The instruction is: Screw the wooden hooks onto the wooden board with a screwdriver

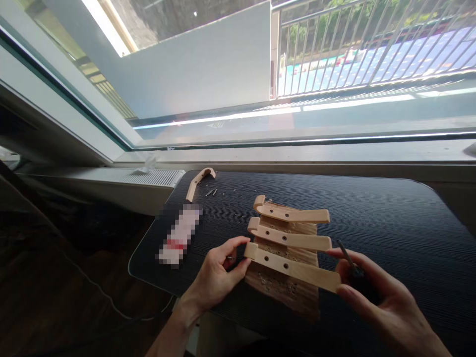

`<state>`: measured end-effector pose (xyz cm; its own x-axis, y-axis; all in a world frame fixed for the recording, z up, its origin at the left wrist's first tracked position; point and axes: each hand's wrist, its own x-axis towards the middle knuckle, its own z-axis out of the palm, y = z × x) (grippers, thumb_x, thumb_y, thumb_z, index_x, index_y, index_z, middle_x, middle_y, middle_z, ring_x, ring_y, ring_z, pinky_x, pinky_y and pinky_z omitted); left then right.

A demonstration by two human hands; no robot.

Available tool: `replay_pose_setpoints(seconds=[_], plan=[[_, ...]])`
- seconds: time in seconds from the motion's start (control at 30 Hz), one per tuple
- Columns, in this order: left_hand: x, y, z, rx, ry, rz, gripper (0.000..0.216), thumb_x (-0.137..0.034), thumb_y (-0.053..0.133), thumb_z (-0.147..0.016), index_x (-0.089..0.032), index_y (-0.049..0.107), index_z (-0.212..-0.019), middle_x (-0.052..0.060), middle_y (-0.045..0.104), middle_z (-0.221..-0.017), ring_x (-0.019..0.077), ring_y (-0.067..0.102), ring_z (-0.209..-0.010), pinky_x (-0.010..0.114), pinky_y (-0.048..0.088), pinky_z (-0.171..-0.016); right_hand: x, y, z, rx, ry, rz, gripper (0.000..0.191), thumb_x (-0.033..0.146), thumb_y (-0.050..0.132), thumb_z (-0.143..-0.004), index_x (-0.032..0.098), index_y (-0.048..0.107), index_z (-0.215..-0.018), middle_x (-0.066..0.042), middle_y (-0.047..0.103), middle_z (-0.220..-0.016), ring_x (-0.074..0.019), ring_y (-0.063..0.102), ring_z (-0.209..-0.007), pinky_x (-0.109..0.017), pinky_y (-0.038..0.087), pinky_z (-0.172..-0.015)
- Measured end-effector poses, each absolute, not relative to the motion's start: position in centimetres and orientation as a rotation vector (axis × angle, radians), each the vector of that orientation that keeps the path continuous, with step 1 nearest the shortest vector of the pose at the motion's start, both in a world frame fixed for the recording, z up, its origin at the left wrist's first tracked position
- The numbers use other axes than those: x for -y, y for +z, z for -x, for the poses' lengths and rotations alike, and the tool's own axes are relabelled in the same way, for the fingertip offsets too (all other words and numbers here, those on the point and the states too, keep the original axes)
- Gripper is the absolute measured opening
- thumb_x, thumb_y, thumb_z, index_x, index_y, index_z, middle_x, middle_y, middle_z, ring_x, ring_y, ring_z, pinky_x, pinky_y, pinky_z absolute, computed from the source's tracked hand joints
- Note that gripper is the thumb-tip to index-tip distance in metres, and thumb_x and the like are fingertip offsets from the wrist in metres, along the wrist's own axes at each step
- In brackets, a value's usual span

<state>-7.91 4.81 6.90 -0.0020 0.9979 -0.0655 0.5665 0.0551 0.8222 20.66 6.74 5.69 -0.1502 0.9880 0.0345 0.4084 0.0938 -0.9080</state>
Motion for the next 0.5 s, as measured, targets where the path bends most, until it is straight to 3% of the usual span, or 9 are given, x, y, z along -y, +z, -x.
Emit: replay_pose_setpoints(seconds=[0.2, 0.5], plan=[[-5.1, 7.2, 7.9, -1.598, 0.888, -1.630, 0.032, -0.030, 0.056, -0.080, -0.016, 0.061, -0.109, -0.004, 0.041, -0.063, 0.0086, 0.039, -0.057, 0.017, 0.039, -0.052, -5.8, 5.8, -19.6, 1.709, 1.026, 1.427, 0.033, 0.041, 0.064, -0.072, 0.020, 0.067, -0.097, -0.004, 0.071, -0.096, -0.0212, 0.065, -0.088, -0.025, 0.053, -0.077], [-4.7, 6.8, 7.9, -1.585, 0.889, -1.606, 0.032, -0.032, 0.055, -0.081, -0.018, 0.059, -0.110, -0.004, 0.042, -0.065, 0.0094, 0.041, -0.058, 0.019, 0.038, -0.054, -5.5, 6.8, -18.4, 1.621, 1.087, 1.445, 0.029, 0.039, 0.060, -0.076, 0.020, 0.064, -0.097, -0.001, 0.070, -0.090, -0.0166, 0.065, -0.079, -0.020, 0.052, -0.070]])
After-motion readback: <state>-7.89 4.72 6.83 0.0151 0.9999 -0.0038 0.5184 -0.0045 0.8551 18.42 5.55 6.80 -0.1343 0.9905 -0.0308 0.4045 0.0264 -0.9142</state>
